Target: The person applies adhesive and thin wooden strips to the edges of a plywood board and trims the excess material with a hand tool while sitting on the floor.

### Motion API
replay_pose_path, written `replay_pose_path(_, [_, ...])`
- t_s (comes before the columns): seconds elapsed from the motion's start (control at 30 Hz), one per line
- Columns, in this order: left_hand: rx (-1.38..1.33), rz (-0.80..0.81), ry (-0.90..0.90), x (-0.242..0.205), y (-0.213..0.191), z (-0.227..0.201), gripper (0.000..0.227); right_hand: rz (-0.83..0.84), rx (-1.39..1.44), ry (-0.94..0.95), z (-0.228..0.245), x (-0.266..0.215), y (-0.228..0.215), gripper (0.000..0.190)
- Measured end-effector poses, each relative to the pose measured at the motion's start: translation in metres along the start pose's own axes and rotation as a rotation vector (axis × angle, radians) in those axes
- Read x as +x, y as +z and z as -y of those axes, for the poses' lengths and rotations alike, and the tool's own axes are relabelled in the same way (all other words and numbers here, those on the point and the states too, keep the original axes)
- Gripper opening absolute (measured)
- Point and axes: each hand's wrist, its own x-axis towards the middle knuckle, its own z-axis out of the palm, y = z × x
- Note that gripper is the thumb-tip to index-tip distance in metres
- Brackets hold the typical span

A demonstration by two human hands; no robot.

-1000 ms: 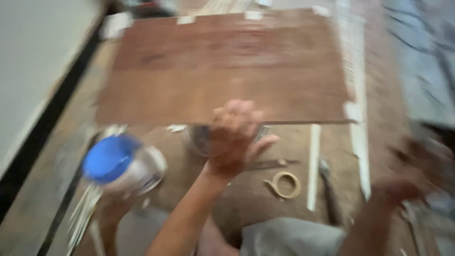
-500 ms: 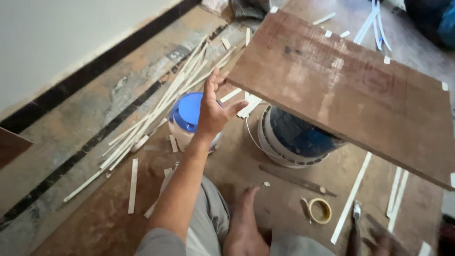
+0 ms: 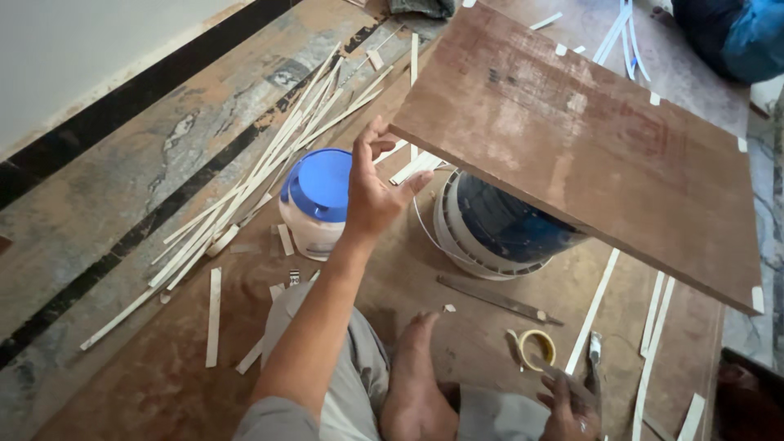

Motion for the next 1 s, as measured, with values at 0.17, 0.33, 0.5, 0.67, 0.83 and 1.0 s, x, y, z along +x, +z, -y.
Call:
replay_pose_path(0.17, [-0.049, 0.010, -0.013, -0.019, 0.000, -0.019, 0.100, 0.093, 0.039, 0.052, 0.035, -0.027, 0.030, 0.024])
replay_pose_path(0.33, [-0.098, 0.020, -0.043, -0.040, 0.000, -0.028, 0.100, 0.225, -0.057, -0.012, 0.089, -0.043, 0.056, 0.025])
replay_pose_path(0.5, [-0.178, -0.012, -0.045, -0.082, 0.000, -0.046, 0.095, 0.393, -0.003, -0.023, 0.137, -0.039, 0.089, 0.020])
replay_pose_path(0.67, [-0.288, 0.343, -0.100, -0.138, -0.003, -0.075, 0.080, 0.680, 0.586, 0.189, 0.164, -0.030, 0.151, 0.017])
replay_pose_path(0.83, [-0.360, 0.182, -0.108, -0.132, -0.015, -0.075, 0.031, 0.814, 0.607, 0.347, 0.191, -0.054, 0.219, 0.013])
replay_pose_path(1.0, [0.094, -0.254, 0.054, -0.073, -0.041, -0.051, 0.028, 0.383, -0.542, -1.046, 0.242, -0.038, 0.249, 0.026])
